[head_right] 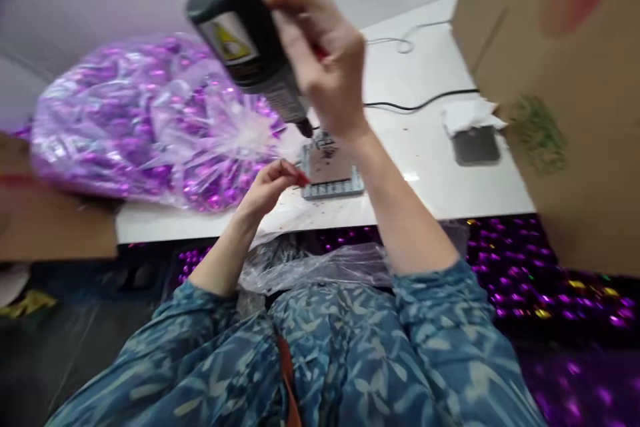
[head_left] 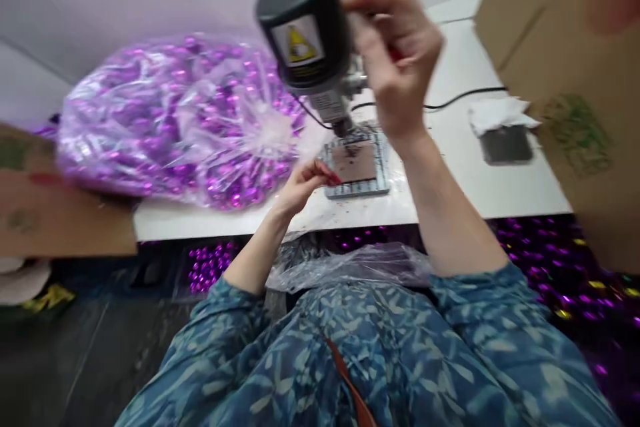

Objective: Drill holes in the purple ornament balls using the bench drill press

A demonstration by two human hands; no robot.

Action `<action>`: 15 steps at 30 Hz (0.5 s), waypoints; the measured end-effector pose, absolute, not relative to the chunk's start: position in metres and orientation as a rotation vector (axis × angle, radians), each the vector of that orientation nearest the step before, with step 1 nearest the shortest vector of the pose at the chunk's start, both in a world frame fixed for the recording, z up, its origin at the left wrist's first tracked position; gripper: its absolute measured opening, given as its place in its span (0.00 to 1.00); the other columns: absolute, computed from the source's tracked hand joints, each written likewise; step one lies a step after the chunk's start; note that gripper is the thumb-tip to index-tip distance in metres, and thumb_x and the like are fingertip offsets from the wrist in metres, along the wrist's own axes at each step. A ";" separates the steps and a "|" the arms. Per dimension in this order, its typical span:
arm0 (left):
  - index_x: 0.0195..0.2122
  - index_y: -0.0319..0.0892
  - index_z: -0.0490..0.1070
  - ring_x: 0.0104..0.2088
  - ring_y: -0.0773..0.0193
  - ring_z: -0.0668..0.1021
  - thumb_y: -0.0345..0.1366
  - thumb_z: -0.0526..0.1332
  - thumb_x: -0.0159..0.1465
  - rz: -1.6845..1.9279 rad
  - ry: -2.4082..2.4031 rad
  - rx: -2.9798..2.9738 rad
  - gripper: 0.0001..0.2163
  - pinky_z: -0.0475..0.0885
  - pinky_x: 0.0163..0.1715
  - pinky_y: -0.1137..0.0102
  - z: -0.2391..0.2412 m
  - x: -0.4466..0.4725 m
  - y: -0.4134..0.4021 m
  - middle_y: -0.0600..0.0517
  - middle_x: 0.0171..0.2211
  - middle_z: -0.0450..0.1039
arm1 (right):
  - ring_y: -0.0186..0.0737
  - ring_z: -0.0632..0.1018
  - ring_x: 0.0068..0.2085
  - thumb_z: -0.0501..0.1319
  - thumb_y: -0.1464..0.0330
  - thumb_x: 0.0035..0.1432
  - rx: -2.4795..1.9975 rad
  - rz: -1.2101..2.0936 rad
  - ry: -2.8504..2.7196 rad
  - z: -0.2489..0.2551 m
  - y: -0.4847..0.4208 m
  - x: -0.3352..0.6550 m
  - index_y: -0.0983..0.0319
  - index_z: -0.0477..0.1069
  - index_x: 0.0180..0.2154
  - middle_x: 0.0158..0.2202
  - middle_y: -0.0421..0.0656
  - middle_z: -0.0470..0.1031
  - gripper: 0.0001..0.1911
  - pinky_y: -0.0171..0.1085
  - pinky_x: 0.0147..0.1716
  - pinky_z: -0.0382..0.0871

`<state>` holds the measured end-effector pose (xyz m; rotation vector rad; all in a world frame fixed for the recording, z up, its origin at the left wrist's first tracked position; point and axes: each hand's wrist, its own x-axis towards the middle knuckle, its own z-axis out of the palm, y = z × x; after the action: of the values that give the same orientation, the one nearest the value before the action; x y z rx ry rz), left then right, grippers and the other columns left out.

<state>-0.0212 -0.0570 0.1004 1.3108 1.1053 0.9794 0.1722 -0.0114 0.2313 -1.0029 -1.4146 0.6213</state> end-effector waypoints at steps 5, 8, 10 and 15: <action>0.31 0.44 0.73 0.40 0.62 0.78 0.18 0.54 0.59 1.193 1.659 1.744 0.14 0.71 0.53 0.66 0.091 -0.067 0.032 0.50 0.34 0.77 | -0.02 0.62 0.37 0.53 0.42 0.60 -0.831 0.644 -1.295 0.217 0.007 0.176 0.76 0.63 0.59 0.39 0.42 0.69 0.44 0.05 0.36 0.56; 0.43 0.40 0.77 0.51 0.55 0.79 0.17 0.52 0.63 0.782 1.789 2.018 0.18 0.70 0.60 0.61 0.093 -0.067 0.071 0.41 0.47 0.80 | 0.02 0.58 0.27 0.57 0.38 0.54 -0.810 0.630 -1.239 0.218 0.004 0.178 0.71 0.64 0.54 0.33 0.39 0.68 0.45 0.17 0.28 0.48; 0.50 0.35 0.78 0.58 0.48 0.78 0.15 0.51 0.64 0.438 1.909 2.071 0.21 0.69 0.64 0.55 0.095 -0.063 0.089 0.35 0.54 0.79 | 0.05 0.59 0.25 0.60 0.37 0.50 -0.810 0.625 -1.209 0.219 0.003 0.179 0.69 0.65 0.52 0.34 0.38 0.69 0.45 0.21 0.27 0.49; 0.63 0.28 0.72 0.73 0.34 0.67 0.13 0.53 0.64 0.339 2.133 1.959 0.27 0.59 0.72 0.42 0.088 -0.058 0.116 0.24 0.70 0.63 | 0.04 0.62 0.25 0.62 0.36 0.47 -0.824 0.633 -1.176 0.219 0.001 0.180 0.70 0.67 0.51 0.44 0.39 0.74 0.47 0.18 0.28 0.51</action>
<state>-0.0577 0.1164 0.0876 1.9594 2.1328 0.3393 0.1801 0.0007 0.2190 -0.8236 -1.1764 0.6332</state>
